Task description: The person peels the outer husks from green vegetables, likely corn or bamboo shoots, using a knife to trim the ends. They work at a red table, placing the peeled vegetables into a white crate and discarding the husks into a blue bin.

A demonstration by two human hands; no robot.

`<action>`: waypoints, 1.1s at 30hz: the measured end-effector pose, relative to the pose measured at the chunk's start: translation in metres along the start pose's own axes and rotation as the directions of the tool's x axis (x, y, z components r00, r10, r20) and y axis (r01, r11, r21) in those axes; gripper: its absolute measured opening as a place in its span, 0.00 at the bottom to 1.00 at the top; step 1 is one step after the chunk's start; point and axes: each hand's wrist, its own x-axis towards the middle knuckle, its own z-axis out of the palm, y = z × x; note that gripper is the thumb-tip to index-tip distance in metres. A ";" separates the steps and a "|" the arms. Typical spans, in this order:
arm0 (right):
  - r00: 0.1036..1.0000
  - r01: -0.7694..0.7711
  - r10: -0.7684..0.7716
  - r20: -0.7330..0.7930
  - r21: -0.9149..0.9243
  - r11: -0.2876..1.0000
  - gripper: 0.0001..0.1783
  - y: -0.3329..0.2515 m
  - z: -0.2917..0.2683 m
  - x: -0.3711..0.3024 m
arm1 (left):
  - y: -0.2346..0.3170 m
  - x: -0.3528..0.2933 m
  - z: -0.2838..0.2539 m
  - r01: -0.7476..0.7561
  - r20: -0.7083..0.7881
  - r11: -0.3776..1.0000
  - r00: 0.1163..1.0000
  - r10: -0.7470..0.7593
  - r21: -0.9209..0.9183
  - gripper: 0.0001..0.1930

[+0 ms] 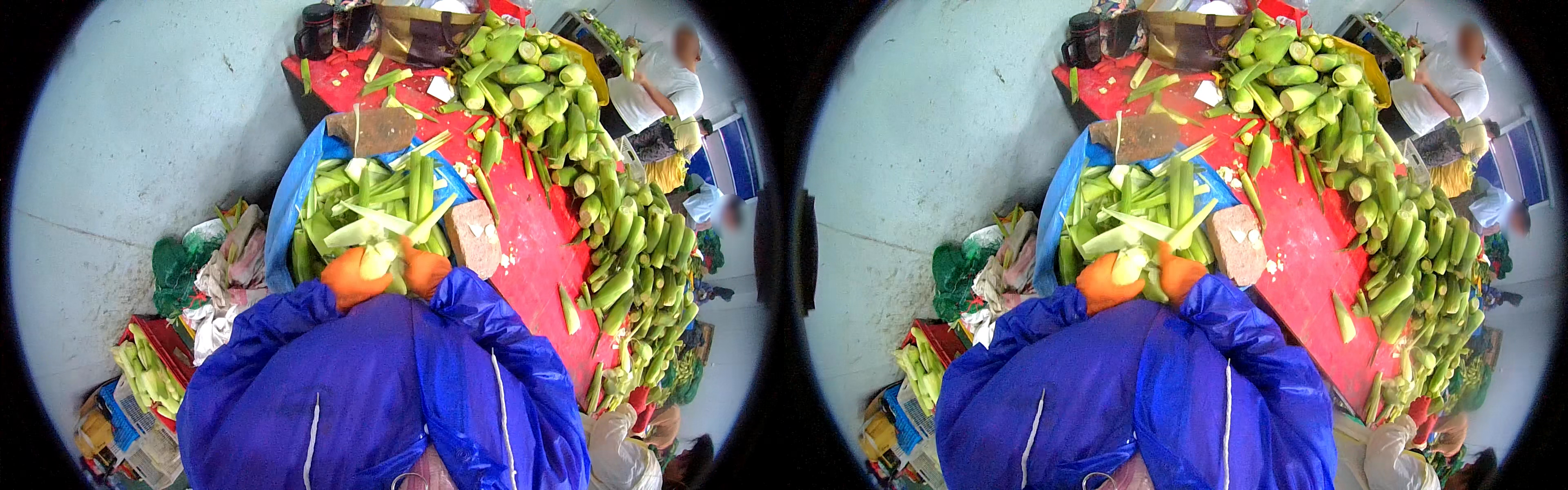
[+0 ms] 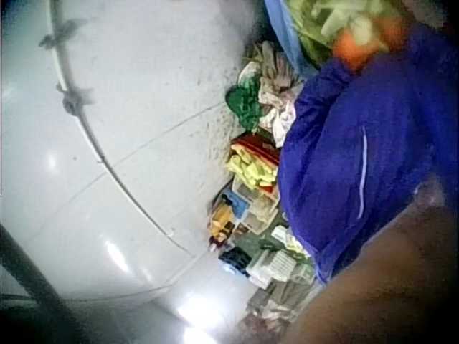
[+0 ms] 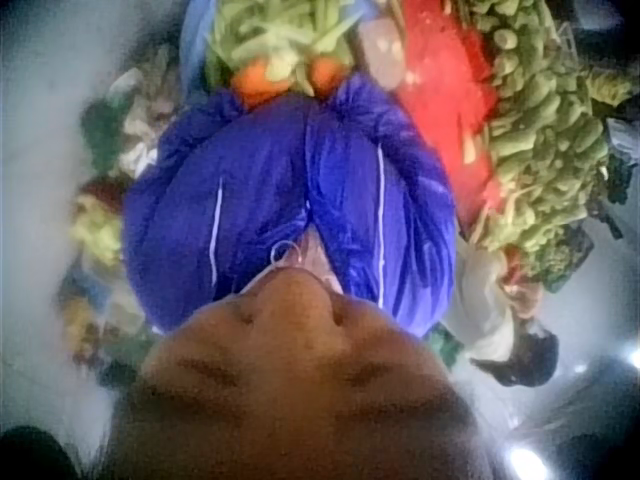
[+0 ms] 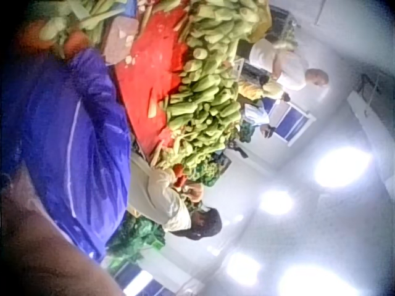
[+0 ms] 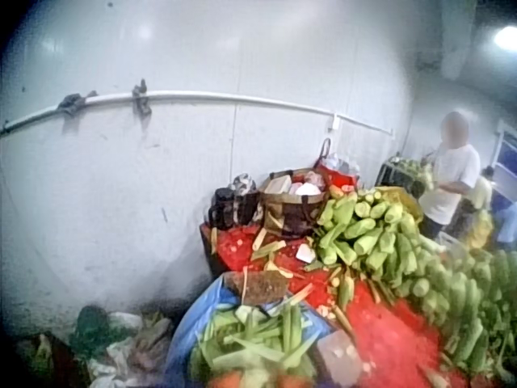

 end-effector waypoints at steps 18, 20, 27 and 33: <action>0.914 -0.376 0.321 0.246 0.812 0.446 0.35 -0.040 -0.100 -0.025 | 0.003 0.014 -0.002 -0.311 0.019 0.944 0.950 0.311 0.113 0.32; 0.982 -0.171 0.173 0.070 0.713 0.680 0.40 -0.056 -0.101 -0.024 | 0.005 0.027 -0.001 -0.394 0.091 0.918 0.917 0.389 0.051 0.35; 0.794 -0.049 0.508 -0.333 0.798 0.600 0.33 -0.045 -0.091 -0.116 | 0.093 0.042 0.061 -0.791 0.456 0.610 0.524 0.720 -0.054 0.52; -0.003 -0.259 0.866 -0.500 0.837 0.482 0.28 -0.026 -0.032 -0.277 | 0.063 0.055 0.082 -0.705 0.488 0.706 0.595 0.639 -0.064 0.38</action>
